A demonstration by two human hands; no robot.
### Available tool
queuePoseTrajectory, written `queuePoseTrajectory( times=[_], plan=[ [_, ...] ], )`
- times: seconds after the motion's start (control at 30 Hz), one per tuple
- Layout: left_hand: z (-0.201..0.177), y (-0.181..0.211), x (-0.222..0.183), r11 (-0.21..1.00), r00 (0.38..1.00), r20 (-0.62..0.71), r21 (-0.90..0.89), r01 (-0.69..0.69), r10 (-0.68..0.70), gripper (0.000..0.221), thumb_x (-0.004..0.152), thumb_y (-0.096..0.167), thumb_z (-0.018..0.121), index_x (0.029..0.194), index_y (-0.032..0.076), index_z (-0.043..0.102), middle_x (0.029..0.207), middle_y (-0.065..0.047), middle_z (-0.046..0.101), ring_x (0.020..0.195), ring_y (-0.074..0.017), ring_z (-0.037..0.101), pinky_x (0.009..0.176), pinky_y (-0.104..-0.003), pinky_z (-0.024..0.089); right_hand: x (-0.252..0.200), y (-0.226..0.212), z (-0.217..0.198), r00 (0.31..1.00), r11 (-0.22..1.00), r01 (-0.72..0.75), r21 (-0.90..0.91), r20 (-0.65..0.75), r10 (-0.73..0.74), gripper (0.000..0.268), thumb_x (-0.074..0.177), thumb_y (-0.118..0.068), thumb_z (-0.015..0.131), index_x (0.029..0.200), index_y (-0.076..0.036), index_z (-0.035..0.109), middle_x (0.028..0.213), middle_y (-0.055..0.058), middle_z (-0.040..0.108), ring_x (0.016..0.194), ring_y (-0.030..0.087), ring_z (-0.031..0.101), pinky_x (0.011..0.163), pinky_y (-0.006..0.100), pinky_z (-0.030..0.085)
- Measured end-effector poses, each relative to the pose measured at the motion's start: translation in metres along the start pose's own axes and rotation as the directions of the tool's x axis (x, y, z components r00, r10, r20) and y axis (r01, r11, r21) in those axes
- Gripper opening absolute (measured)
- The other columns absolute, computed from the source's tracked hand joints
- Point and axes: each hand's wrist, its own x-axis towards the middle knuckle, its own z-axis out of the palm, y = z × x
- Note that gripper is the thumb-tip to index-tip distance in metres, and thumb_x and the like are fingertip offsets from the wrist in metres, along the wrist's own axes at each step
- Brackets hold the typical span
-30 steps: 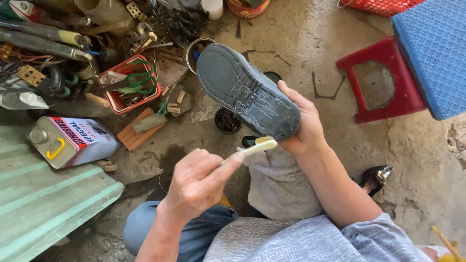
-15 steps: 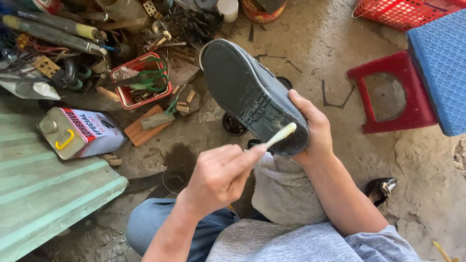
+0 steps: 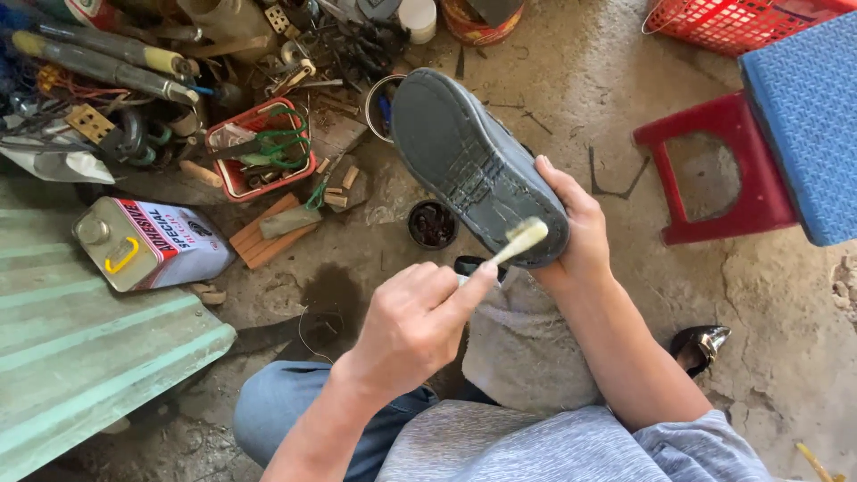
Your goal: Applying adhesive to a shoe sole and a repair patch using a wooden applicator stick.
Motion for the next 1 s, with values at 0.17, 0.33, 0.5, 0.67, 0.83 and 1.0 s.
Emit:
queuePoseTrajectory(
  times=[0.17, 0.33, 0.5, 0.67, 0.83, 1.0],
  plan=[
    [0.001, -0.022, -0.002, 0.992, 0.993, -0.109, 0.115, 0.057, -0.045, 0.032, 0.1, -0.001, 0.055, 0.127, 0.002, 0.072, 0.067, -0.006, 0.047, 0.058, -0.0241, 0.049, 0.053, -0.035, 0.047, -0.013, 0.0, 0.009, 0.989, 0.999, -0.009, 0.035, 0.146, 0.003, 0.03, 0.092, -0.025, 0.073, 0.09, 0.005, 0.073, 0.089, 0.025, 0.077, 0.074, 0.025, 0.077, 0.074, 0.036, 0.061],
    [-0.017, -0.001, -0.019, 0.957, 0.98, 0.186, -0.265, 0.116, -0.067, 0.027, 0.106, 0.0, 0.055, 0.132, 0.0, 0.063, 0.075, -0.01, 0.044, 0.063, -0.0298, 0.046, 0.058, -0.043, 0.037, 0.007, -0.004, -0.01, 1.0, 0.995, 0.016, -0.098, -0.009, -0.017, 0.024, 0.102, -0.029, 0.062, 0.102, -0.008, 0.073, 0.084, 0.006, 0.076, 0.07, 0.019, 0.072, 0.063, 0.032, 0.057],
    [-0.042, -0.027, -0.05, 0.726, 0.841, -0.038, -0.526, 0.443, -0.54, 0.02, 0.097, 0.007, 0.069, 0.114, 0.005, 0.078, 0.081, -0.003, 0.069, 0.064, -0.0123, 0.053, 0.057, -0.029, 0.042, 0.013, -0.006, -0.019, 0.972, 0.982, 0.189, 0.0, 0.144, -0.187, 0.021, 0.104, -0.025, 0.057, 0.109, -0.009, 0.07, 0.1, 0.01, 0.076, 0.087, 0.024, 0.074, 0.078, 0.038, 0.06],
    [-0.034, -0.076, -0.099, 0.456, 0.612, -0.103, -0.764, 0.456, -0.784, 0.028, 0.098, 0.016, 0.067, 0.118, 0.001, 0.079, 0.063, -0.004, 0.054, 0.06, -0.0142, 0.042, 0.053, -0.036, 0.032, -0.014, -0.018, -0.003, 0.933, 0.938, 0.332, -0.105, 0.182, -0.31, 0.029, 0.105, -0.029, 0.056, 0.114, -0.005, 0.069, 0.098, 0.014, 0.076, 0.085, 0.028, 0.073, 0.076, 0.041, 0.059],
    [-0.033, -0.094, -0.1, 0.369, 0.558, -0.103, -0.844, 0.389, -0.823, 0.025, 0.097, 0.012, 0.068, 0.115, -0.002, 0.08, 0.06, -0.004, 0.053, 0.056, -0.0113, 0.041, 0.048, -0.026, 0.028, -0.045, -0.032, 0.075, 0.911, 0.935, 0.323, -0.146, 0.315, -0.265, 0.039, 0.101, -0.038, 0.059, 0.116, -0.005, 0.073, 0.098, 0.016, 0.077, 0.081, 0.031, 0.074, 0.07, 0.045, 0.06],
    [-0.033, -0.104, -0.103, 0.439, 0.631, -0.142, -0.83, 0.344, -0.763, 0.024, 0.099, 0.012, 0.068, 0.115, 0.0, 0.08, 0.061, -0.003, 0.055, 0.055, -0.0113, 0.041, 0.05, -0.026, 0.03, -0.03, -0.028, 0.198, 0.832, 0.944, 0.329, 0.007, 0.472, -0.293, 0.018, 0.096, -0.024, 0.068, 0.095, -0.007, 0.07, 0.088, 0.012, 0.072, 0.08, 0.03, 0.072, 0.069, 0.043, 0.057]
  ],
)
